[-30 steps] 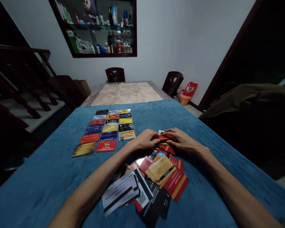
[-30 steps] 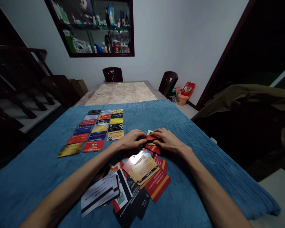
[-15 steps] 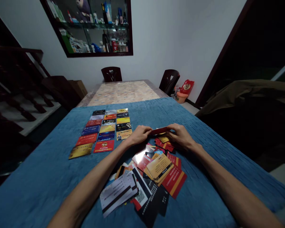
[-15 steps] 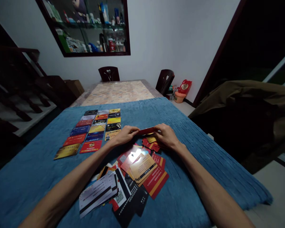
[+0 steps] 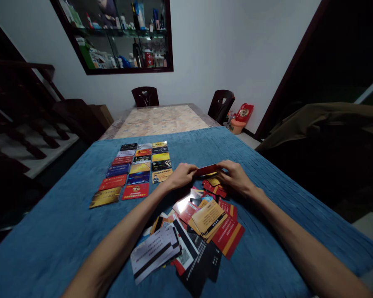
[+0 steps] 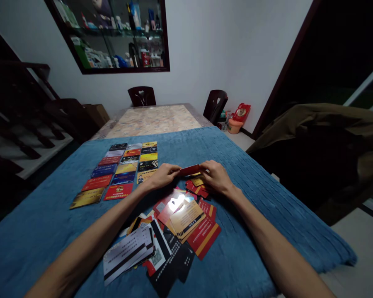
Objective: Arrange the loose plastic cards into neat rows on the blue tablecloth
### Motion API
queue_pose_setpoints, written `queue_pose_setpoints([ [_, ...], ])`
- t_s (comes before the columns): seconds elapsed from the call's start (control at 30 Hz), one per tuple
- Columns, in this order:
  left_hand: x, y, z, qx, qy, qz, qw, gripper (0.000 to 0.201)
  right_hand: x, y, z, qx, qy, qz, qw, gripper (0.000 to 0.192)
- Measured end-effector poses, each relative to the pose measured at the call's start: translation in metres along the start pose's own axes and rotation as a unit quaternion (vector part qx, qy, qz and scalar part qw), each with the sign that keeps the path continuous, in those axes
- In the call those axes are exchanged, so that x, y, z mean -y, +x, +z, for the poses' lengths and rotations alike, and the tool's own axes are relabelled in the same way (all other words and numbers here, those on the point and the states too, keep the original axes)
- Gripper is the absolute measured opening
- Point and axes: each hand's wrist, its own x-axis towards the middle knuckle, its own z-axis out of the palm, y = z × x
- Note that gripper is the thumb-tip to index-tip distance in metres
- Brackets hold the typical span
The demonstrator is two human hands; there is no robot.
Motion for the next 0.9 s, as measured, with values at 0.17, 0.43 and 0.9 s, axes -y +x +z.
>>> queue_pose_setpoints([
  [0.17,-0.006,-0.001,-0.004,-0.024,0.024,0.021,0.999,0.03,0.011,0.0,-0.002,-0.044,-0.015,-0.038,0.998,0.02],
  [0.43,-0.029,-0.007,-0.007,-0.113,0.067,0.124,0.984,0.02,0.037,-0.002,-0.002,-0.077,-0.086,-0.093,0.989,0.024],
  [0.9,-0.032,-0.009,-0.013,-0.096,0.103,0.127,0.982,0.019,0.028,-0.002,0.011,-0.057,-0.072,-0.07,0.993,0.021],
])
